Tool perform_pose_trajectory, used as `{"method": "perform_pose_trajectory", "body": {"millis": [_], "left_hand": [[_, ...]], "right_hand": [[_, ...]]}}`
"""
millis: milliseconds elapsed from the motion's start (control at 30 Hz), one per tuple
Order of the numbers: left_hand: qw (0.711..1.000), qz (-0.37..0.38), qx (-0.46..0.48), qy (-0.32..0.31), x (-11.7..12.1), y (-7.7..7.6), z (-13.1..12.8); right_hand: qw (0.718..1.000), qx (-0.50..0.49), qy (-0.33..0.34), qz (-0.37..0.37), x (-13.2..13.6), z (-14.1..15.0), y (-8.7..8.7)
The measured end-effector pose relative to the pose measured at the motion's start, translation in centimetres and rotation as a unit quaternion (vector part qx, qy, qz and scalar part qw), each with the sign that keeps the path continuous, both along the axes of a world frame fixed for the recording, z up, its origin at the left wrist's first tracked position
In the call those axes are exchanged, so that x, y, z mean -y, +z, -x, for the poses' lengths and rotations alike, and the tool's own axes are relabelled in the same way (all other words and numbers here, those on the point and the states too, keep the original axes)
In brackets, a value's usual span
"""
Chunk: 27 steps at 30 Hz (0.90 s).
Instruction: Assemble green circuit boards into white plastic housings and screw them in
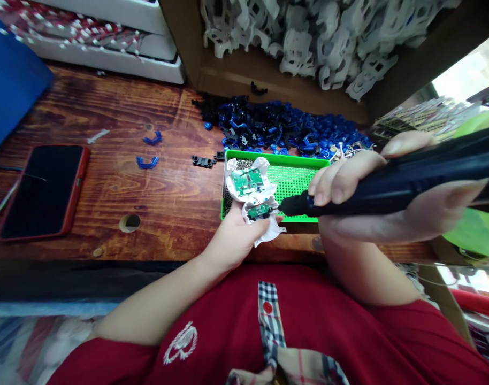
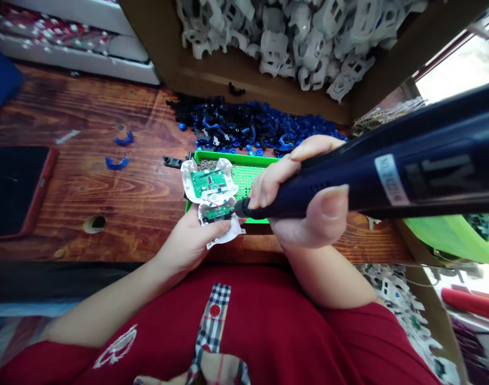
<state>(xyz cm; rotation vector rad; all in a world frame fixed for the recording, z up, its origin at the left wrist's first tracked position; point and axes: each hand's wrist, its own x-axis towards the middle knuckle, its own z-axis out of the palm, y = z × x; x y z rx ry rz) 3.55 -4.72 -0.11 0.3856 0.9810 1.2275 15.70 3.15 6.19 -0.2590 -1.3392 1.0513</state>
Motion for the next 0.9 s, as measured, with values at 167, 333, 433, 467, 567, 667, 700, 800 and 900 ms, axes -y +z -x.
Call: {"method": "perform_pose_trajectory", "body": {"millis": [167, 333, 433, 467, 567, 667, 700, 800, 900], "left_hand": [[0.999, 0.027, -0.018, -0.018, 0.5, 0.4, 0.8], [0.998, 0.016, -0.041, -0.043, 1.4, -0.1, 1.5], [0.998, 0.015, -0.05, -0.043, 1.7, -0.5, 1.6], [0.998, 0.015, -0.049, -0.042, 1.7, -0.5, 1.6], [0.998, 0.017, -0.044, -0.046, 1.8, -0.7, 1.8], [0.997, 0.012, -0.052, -0.049, 1.8, -0.8, 1.9], [0.997, 0.01, -0.056, -0.047, 1.8, -0.9, 2.0], [0.997, 0.006, -0.061, -0.042, 1.9, -1.0, 2.0], [0.996, 0.003, -0.071, -0.045, 1.9, -1.1, 2.1]], "right_hand": [[0.99, -0.022, -0.13, 0.055, -2.5, -0.2, -0.6], [0.988, 0.057, -0.14, 0.033, -5.7, 0.2, -4.2], [0.99, 0.075, -0.116, 0.013, -6.3, 0.6, -5.6], [0.991, 0.073, -0.113, 0.009, -6.3, 0.8, -5.8], [0.992, 0.071, -0.108, 0.013, -6.1, 1.2, -6.1], [0.992, 0.073, -0.103, 0.02, -6.0, 1.3, -6.2], [0.992, 0.072, -0.102, 0.019, -6.0, 1.3, -6.3], [0.992, 0.072, -0.101, 0.022, -5.9, 1.4, -6.3], [0.992, 0.071, -0.099, 0.02, -5.7, 1.3, -6.2]]}}
